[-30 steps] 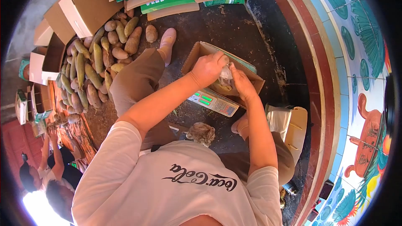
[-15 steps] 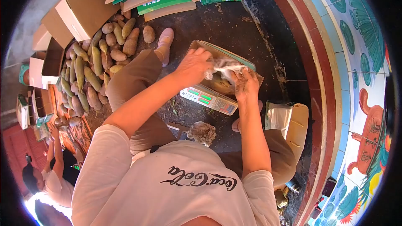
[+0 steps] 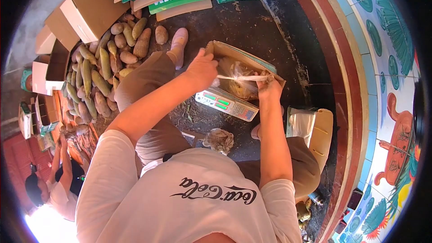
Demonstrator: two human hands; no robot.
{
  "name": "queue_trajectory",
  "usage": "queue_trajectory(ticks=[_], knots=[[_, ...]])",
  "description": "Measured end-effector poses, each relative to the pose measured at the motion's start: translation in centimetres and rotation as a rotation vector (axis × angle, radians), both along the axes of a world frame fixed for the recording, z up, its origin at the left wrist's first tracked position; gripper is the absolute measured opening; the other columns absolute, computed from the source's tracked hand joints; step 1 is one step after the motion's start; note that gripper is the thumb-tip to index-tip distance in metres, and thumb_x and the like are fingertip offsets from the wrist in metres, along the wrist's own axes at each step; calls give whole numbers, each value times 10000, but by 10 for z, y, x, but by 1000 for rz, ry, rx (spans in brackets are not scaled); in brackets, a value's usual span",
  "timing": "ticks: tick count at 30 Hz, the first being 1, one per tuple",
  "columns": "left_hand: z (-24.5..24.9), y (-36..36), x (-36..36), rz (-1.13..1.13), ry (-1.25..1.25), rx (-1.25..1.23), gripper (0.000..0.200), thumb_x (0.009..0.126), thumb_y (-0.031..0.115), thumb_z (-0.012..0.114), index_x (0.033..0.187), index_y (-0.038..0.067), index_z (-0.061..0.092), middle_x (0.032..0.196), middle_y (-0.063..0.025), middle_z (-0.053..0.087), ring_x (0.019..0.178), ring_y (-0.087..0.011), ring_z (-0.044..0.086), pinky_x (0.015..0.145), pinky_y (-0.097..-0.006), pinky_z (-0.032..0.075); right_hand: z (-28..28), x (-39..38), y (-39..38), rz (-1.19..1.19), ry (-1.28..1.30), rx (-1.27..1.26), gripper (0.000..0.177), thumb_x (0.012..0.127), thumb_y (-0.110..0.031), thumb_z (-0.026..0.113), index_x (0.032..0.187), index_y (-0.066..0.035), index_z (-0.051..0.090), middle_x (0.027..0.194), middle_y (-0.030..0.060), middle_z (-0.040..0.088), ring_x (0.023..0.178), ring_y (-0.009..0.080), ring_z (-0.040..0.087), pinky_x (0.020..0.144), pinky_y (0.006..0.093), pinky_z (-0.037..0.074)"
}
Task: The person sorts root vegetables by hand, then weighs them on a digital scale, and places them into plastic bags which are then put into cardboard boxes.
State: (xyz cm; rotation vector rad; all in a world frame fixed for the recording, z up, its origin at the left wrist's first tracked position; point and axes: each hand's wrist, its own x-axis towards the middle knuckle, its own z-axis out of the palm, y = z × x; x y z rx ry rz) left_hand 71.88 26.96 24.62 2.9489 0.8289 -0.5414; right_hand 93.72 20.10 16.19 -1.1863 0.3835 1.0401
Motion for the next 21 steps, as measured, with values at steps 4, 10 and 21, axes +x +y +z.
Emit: queue_trajectory(ticks=[4, 10, 21], knots=[[-27, -2, 19, 387, -759, -729, 121, 779, 138, 566, 836, 73, 651, 1003, -66, 603, 902, -230, 557, 879, -343, 382, 32, -5, -19, 424, -305, 13, 61, 875, -42, 438, 921, -55, 476, 786, 56, 523, 678, 182, 526, 690, 335, 483], [-51, -13, 48, 549, -953, -1105, 456, 776, 161, 602, 1166, -33, 468, 1049, -127, 584, 938, -207, 552, 868, -317, 398, 71, -23, -28, 857, -999, 309, 72, 834, -49, 532, 902, -24, 528, 878, 57, 557, 818, 152, 536, 741, 268, 421], [-53, -14, 40, 551, -926, -1020, 187, 914, 150, 419, 983, -4, 498, 876, -124, 571, 760, -192, 582, 699, -327, 461, 77, -30, -17, 1077, -1415, 50, 450, 776, -90, 574, 1205, -27, 453, 1033, 208, 551, 961, 334, 538, 832, 354, 430]])
